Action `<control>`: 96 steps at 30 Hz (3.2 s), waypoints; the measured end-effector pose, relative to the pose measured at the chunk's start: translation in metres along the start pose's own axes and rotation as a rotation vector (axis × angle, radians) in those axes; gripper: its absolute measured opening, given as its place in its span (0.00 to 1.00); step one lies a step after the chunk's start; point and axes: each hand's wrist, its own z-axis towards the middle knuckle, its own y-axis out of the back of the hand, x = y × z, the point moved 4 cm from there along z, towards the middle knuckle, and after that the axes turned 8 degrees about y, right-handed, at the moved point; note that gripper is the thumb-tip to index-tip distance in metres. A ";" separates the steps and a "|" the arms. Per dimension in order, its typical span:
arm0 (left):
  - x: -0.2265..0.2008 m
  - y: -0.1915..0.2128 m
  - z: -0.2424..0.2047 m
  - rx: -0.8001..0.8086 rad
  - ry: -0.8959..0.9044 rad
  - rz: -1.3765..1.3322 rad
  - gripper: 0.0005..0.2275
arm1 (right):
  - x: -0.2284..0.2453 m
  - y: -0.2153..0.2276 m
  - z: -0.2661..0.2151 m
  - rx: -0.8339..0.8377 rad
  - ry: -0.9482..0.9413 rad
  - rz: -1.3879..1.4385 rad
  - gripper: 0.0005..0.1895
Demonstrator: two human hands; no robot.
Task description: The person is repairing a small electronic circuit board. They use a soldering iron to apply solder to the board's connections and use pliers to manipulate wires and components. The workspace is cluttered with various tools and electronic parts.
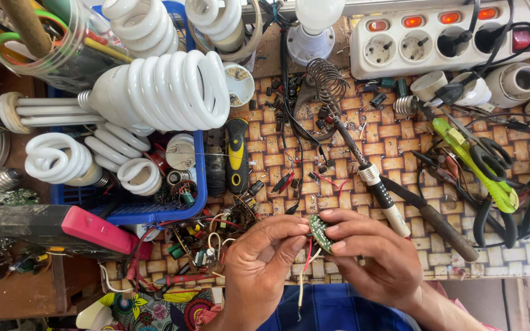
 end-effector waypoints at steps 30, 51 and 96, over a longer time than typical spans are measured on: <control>0.011 0.000 0.023 -0.038 0.029 -0.223 0.10 | -0.007 0.044 0.013 0.158 -0.083 -1.181 0.16; -0.013 0.020 0.043 -0.102 -0.201 -0.004 0.08 | -0.006 0.041 -0.017 -0.209 -0.588 -0.743 0.13; 0.006 0.014 0.050 0.059 -0.004 -0.163 0.10 | -0.022 0.045 -0.041 -0.062 -0.260 -0.756 0.17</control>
